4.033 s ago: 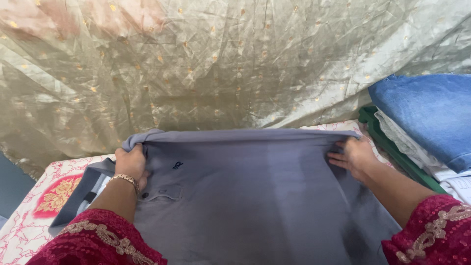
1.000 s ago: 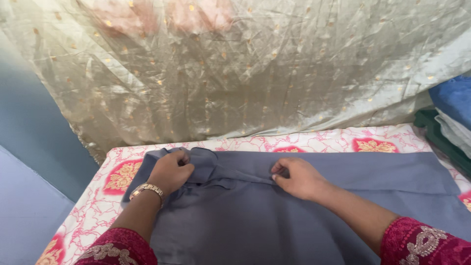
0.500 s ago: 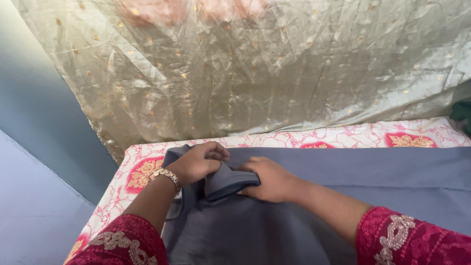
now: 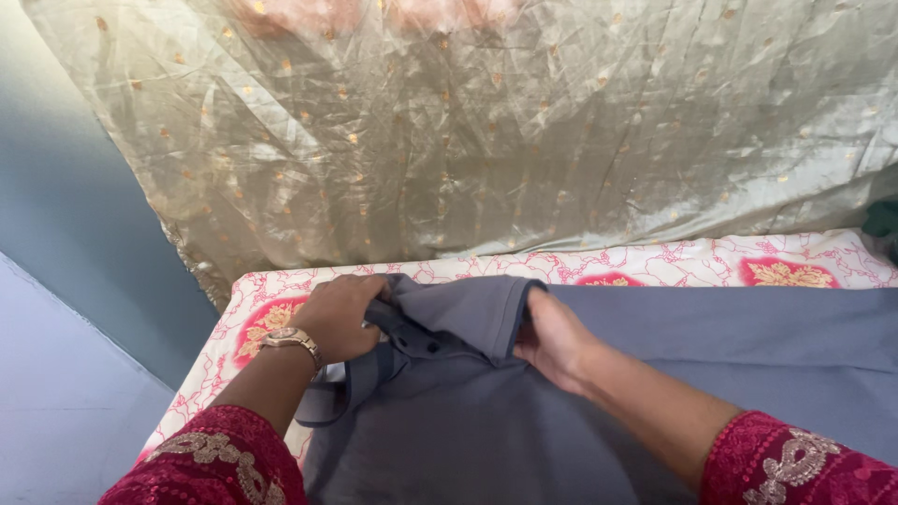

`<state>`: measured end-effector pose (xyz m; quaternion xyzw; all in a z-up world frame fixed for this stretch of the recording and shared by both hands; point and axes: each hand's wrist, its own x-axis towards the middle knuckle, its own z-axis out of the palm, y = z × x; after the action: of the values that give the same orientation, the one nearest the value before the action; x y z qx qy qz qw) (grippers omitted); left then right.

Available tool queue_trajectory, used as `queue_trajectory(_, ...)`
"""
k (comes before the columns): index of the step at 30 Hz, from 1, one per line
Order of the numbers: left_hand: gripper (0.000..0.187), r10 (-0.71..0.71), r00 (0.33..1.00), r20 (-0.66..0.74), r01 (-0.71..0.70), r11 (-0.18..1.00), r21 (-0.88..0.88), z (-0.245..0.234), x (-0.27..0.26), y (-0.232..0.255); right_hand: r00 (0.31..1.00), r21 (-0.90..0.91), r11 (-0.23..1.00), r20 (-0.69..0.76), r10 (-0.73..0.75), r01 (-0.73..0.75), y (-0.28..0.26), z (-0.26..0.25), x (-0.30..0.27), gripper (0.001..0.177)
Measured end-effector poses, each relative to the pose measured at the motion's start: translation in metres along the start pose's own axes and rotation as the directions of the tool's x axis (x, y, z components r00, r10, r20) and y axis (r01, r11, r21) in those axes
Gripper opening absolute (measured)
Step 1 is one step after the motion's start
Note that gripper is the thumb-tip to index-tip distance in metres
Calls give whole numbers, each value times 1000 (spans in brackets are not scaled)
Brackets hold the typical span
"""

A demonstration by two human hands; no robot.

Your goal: The person folds a pair of blue jeans on a patterned table, then folds a gray polo shirt. The person smooths and aligns the garments, folds them into compact rectangles, and places the jeans on a stack of other folded clothes.

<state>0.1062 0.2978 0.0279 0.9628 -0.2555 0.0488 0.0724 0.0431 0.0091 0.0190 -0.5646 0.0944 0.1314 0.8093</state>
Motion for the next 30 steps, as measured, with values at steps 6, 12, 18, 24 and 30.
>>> queue_trajectory(6, 64, -207, 973, 104, 212, 976, -46, -2, 8, 17, 992, 60, 997, -111, 52, -46, -10, -23, 12, 49)
queue_trajectory(12, 60, -251, 964, 86, 249, 968, 29, -3, 22, 37, 912, -575, 810, -261, -318, 118, 2, -44, 17, 59)
queue_trajectory(18, 32, -214, 973, -84, 213, 977, -28, 10, 36, 30, 944, -872, 467, -15, -331, 150, 6, -56, 26, 31)
queue_trajectory(24, 33, -219, 969, -111, 189, 954, -235, 15, 45, 3, 946, -295, 955, -317, -76, -22, -6, -63, 31, 31)
queue_trajectory(30, 43, -250, 967, -50, 224, 927, -301, 16, 42, -2, 945, -658, 747, -294, -145, -91, -8, -48, 16, 62)
